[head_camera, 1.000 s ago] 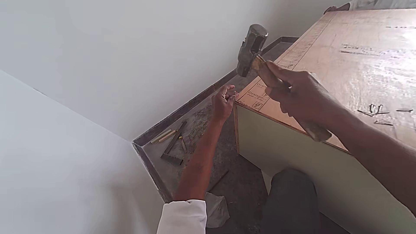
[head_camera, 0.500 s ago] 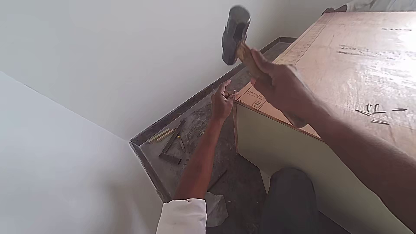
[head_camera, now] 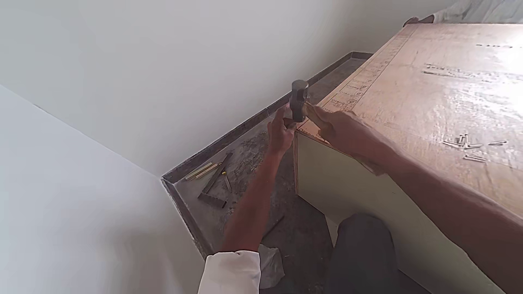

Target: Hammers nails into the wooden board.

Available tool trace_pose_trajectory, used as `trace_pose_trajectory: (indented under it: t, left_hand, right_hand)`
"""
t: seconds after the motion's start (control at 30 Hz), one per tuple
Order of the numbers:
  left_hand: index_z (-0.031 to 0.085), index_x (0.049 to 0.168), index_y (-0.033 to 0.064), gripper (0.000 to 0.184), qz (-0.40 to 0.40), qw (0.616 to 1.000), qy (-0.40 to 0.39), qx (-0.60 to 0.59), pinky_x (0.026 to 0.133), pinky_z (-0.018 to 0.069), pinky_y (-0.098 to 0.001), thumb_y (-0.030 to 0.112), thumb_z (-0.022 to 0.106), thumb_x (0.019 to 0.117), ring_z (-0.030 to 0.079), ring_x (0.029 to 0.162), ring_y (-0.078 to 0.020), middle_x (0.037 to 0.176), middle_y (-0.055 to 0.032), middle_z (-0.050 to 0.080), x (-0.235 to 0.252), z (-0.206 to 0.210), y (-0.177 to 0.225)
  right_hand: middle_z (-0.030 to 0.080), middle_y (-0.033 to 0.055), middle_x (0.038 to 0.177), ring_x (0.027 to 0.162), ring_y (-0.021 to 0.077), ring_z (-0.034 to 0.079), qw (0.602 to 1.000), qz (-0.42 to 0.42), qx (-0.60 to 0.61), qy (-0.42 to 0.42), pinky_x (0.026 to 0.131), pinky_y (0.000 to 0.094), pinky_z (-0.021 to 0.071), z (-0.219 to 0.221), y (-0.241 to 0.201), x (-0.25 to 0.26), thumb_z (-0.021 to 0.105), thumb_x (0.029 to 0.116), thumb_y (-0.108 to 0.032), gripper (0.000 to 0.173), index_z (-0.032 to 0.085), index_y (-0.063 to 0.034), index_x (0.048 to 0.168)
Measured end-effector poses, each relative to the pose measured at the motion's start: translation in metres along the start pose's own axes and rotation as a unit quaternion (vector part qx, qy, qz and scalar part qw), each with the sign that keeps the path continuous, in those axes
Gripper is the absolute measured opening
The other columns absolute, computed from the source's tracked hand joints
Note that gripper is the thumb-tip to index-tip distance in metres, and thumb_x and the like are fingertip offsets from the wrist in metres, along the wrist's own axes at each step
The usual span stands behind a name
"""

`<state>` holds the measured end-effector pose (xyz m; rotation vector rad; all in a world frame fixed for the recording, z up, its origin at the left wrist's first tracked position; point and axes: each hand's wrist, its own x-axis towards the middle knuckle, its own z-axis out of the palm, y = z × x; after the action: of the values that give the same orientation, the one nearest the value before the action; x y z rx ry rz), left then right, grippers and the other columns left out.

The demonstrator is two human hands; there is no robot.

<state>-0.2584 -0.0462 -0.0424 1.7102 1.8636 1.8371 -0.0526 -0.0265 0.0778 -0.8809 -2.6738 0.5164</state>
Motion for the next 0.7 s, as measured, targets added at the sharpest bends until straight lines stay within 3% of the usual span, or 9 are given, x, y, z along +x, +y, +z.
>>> trace_pose_trajectory:
  t: [0.1,0.27,0.33,0.37,0.4,0.43,0.5,0.6,0.7]
  left_hand:
    - [0.052,0.142,-0.0020,0.053,0.008,1.000,0.011,0.003,0.075,0.0592,-0.0326,-0.001,0.071,0.0921,0.071,0.073,-0.0136,0.091,-0.0110,0.076,0.004,0.002,-0.002]
    - [0.062,0.129,-0.0029,0.038,-0.050,0.997,0.044,-0.043,0.083,0.0599,-0.0320,0.003,0.071,0.0929,0.074,0.086,-0.0124,0.101,-0.0109,0.077,-0.006,0.010,-0.002]
    - [0.056,0.137,-0.0027,0.052,-0.111,0.986,0.092,-0.080,0.095,0.0565,-0.0361,0.013,0.076,0.0913,0.069,0.109,-0.0191,0.123,-0.0166,0.070,-0.021,0.024,0.010]
    - [0.046,0.148,-0.0003,0.070,-0.167,0.977,0.095,-0.097,0.106,0.0494,-0.0434,0.024,0.078,0.0915,0.059,0.128,-0.0265,0.143,-0.0197,0.058,-0.031,0.032,0.021]
    - [0.036,0.154,0.0024,0.085,-0.229,0.961,0.101,-0.114,0.110,0.0442,-0.0489,0.035,0.080,0.0895,0.051,0.137,-0.0309,0.151,-0.0208,0.049,-0.040,0.041,0.030]
    - [0.032,0.157,0.0054,0.095,-0.287,0.941,0.116,-0.140,0.109,0.0442,-0.0519,0.043,0.082,0.0858,0.050,0.136,-0.0325,0.152,-0.0209,0.048,-0.044,0.052,0.037]
    - [0.033,0.154,0.0079,0.097,-0.349,0.907,0.142,-0.188,0.104,0.0475,-0.0528,0.043,0.087,0.0812,0.056,0.127,-0.0324,0.143,-0.0214,0.053,-0.044,0.072,0.042]
    - [0.036,0.151,0.0082,0.086,-0.357,0.895,0.165,-0.212,0.098,0.0498,-0.0530,0.036,0.083,0.0858,0.058,0.120,-0.0324,0.136,-0.0219,0.057,-0.045,0.081,0.045]
    - [0.040,0.149,0.0076,0.081,-0.347,0.897,0.182,-0.204,0.098,0.0500,-0.0525,0.038,0.081,0.0865,0.058,0.121,-0.0310,0.137,-0.0208,0.057,-0.050,0.084,0.044]
  right_hand:
    - [0.065,0.0133,0.090,0.062,0.0223,0.062,0.997,0.061,0.048,-0.015,0.060,0.0417,0.0555,-0.016,0.004,-0.002,0.055,0.1074,-0.021,0.060,0.032,-0.0196,0.163]
    - [0.064,0.0058,0.072,0.049,0.0127,0.057,0.979,0.097,0.158,0.083,0.046,0.0308,0.0515,-0.013,0.022,-0.064,0.059,0.1056,-0.025,0.062,0.035,-0.0324,0.162]
    - [0.064,0.0028,0.071,0.049,0.0099,0.057,0.972,0.105,0.181,0.104,0.045,0.0272,0.0510,-0.013,0.031,-0.087,0.061,0.1037,-0.027,0.063,0.037,-0.0355,0.161]
    - [0.063,0.0009,0.069,0.048,0.0076,0.057,0.971,0.101,0.184,0.117,0.044,0.0251,0.0503,-0.013,0.037,-0.096,0.062,0.1024,-0.029,0.063,0.038,-0.0343,0.160]
    - [0.063,-0.0008,0.070,0.048,0.0055,0.057,0.971,0.095,0.181,0.126,0.043,0.0230,0.0499,-0.011,0.042,-0.105,0.061,0.1012,-0.030,0.063,0.038,-0.0311,0.160]
    - [0.064,-0.0022,0.071,0.048,0.0038,0.057,0.970,0.091,0.179,0.134,0.043,0.0213,0.0500,-0.010,0.047,-0.112,0.060,0.0998,-0.032,0.064,0.039,-0.0282,0.160]
    - [0.065,-0.0035,0.073,0.049,0.0031,0.058,0.968,0.097,0.176,0.147,0.043,0.0207,0.0502,-0.008,0.056,-0.121,0.061,0.0982,-0.036,0.065,0.040,-0.0256,0.159]
    - [0.066,-0.0029,0.075,0.048,0.0040,0.058,0.962,0.113,0.190,0.160,0.042,0.0206,0.0505,-0.007,0.063,-0.129,0.063,0.0975,-0.035,0.066,0.042,-0.0238,0.159]
    - [0.066,0.0005,0.075,0.046,0.0059,0.057,0.956,0.143,0.211,0.144,0.041,0.0210,0.0505,-0.010,0.055,-0.126,0.063,0.0999,-0.026,0.065,0.039,-0.0248,0.160]
